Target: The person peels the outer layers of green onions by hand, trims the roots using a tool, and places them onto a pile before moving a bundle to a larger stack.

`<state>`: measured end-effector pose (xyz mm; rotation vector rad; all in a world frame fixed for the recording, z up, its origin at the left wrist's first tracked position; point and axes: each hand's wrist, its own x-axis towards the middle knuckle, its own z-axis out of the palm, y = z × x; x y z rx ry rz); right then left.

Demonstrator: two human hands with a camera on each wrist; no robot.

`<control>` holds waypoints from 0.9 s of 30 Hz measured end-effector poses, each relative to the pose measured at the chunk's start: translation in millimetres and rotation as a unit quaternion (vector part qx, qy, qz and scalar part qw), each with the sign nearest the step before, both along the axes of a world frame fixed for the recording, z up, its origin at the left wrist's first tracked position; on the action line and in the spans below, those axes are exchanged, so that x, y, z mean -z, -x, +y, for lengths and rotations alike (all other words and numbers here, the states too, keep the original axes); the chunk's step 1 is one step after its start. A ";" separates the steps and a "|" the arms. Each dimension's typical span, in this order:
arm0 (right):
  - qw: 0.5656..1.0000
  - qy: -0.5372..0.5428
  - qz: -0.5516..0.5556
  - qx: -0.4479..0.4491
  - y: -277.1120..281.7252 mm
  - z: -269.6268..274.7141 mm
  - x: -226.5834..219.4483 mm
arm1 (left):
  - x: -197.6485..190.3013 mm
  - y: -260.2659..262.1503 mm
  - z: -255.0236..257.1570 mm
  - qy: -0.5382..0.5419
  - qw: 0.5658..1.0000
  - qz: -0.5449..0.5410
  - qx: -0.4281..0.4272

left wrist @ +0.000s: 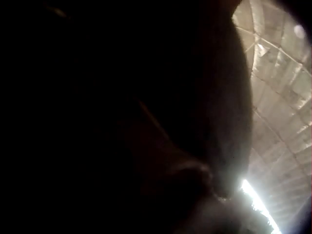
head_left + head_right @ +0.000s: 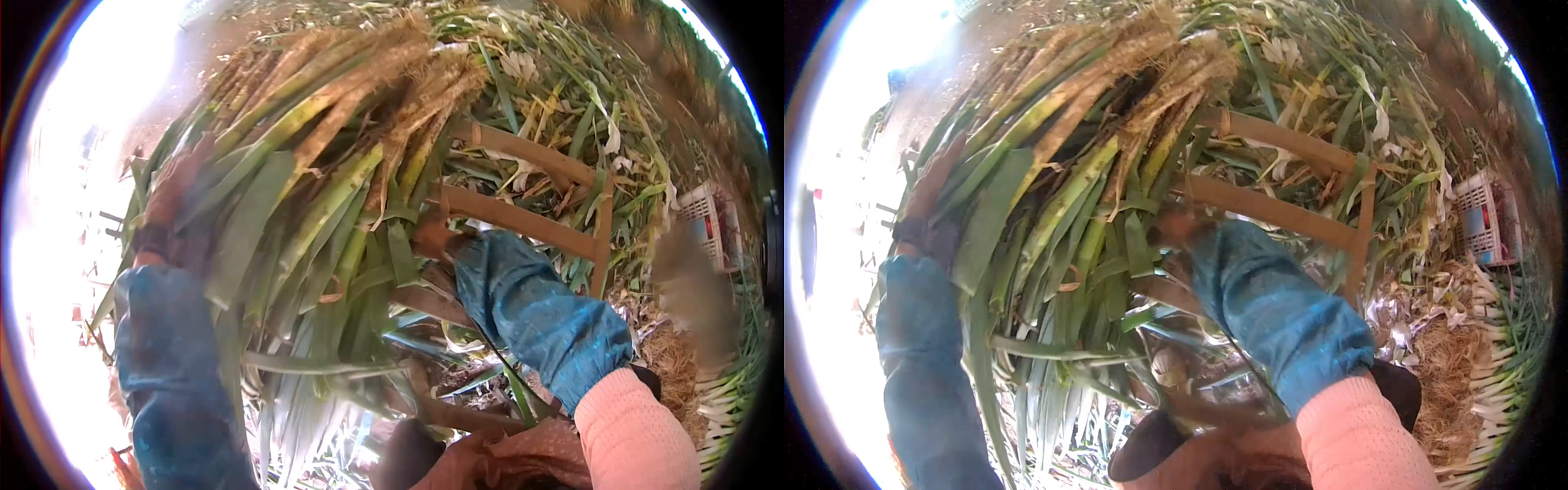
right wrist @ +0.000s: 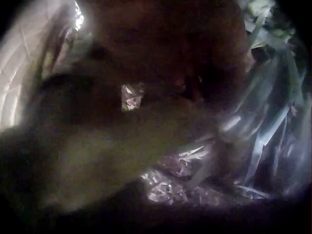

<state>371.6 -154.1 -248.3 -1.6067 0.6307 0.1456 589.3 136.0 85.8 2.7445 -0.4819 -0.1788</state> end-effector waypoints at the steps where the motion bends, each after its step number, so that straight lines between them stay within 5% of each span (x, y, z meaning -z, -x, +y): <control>1: 1.000 0.021 0.014 0.003 -6.5 2.4 9.0 | -1.0 -2.6 1.1 0.008 0.998 0.067 -0.016; 3: 0.998 0.048 0.029 0.011 -18.9 3.0 24.3 | 12.5 -4.9 1.6 0.011 0.998 0.060 0.002; 7: 0.995 0.085 0.049 0.017 -36.7 6.7 47.7 | 34.5 11.2 0.4 -0.008 0.973 -0.200 0.110; 18: 0.989 0.130 0.070 -0.015 -59.1 16.1 64.2 | 22.4 23.8 -25.5 -0.154 0.979 -0.133 0.033; 27: 0.982 0.148 0.066 -0.096 -37.5 9.0 33.0 | 13.2 40.9 -57.4 -0.236 0.965 -0.116 -0.018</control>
